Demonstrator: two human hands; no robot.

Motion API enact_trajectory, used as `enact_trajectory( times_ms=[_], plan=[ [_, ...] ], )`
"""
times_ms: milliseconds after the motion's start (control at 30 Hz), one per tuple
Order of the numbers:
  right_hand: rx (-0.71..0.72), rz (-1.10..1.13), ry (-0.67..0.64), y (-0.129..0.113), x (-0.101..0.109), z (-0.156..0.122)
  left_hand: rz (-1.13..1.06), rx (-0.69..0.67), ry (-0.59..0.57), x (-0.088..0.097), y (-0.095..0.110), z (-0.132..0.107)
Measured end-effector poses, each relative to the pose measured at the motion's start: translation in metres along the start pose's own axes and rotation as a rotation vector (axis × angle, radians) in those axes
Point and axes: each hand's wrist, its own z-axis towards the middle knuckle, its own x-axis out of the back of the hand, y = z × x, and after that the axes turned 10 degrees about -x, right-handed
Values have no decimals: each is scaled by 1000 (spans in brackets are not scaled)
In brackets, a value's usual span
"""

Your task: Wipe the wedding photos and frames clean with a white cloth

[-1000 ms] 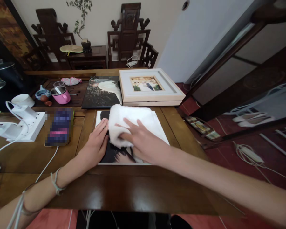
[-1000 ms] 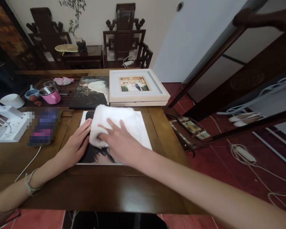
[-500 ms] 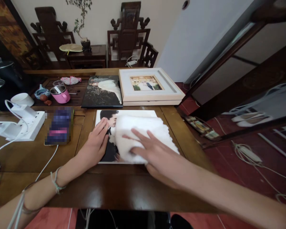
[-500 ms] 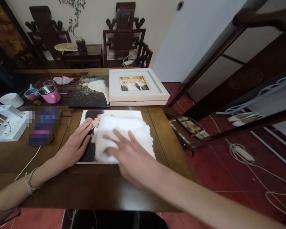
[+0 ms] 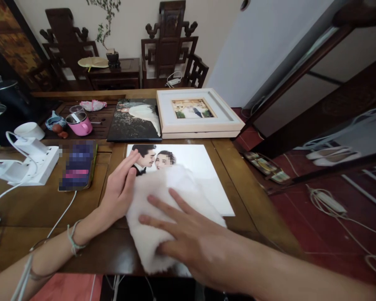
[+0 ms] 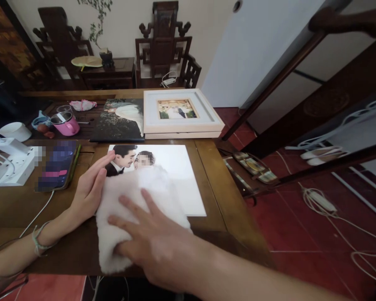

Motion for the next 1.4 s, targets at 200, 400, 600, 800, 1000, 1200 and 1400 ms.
enact_trajectory(
  times_ms=[200, 400, 600, 800, 1000, 1200, 1400],
  plan=[
    [-214, -1, 49, 17, 12, -34, 97, -83, -154, -5, -5, -4],
    [-434, 64, 223, 59, 38, 2, 168, -169, -217, -9, -12, -6],
    [-309, 296, 208, 61, 70, 76, 164, -174, -202, -8, -9, -4],
    [-209, 132, 126, 55, 79, 103, 143, -136, -226, -6, -4, -1],
    [-304, 230, 105, 82, 75, 63, 148, -185, -213, -8, -10, -4],
    [-450, 7, 280, 125, 59, 2, 130, -145, -219, -7, -14, -7],
    [-439, -83, 274, 93, 24, -44, 110, -71, -227, -7, -12, -7]
  ],
)
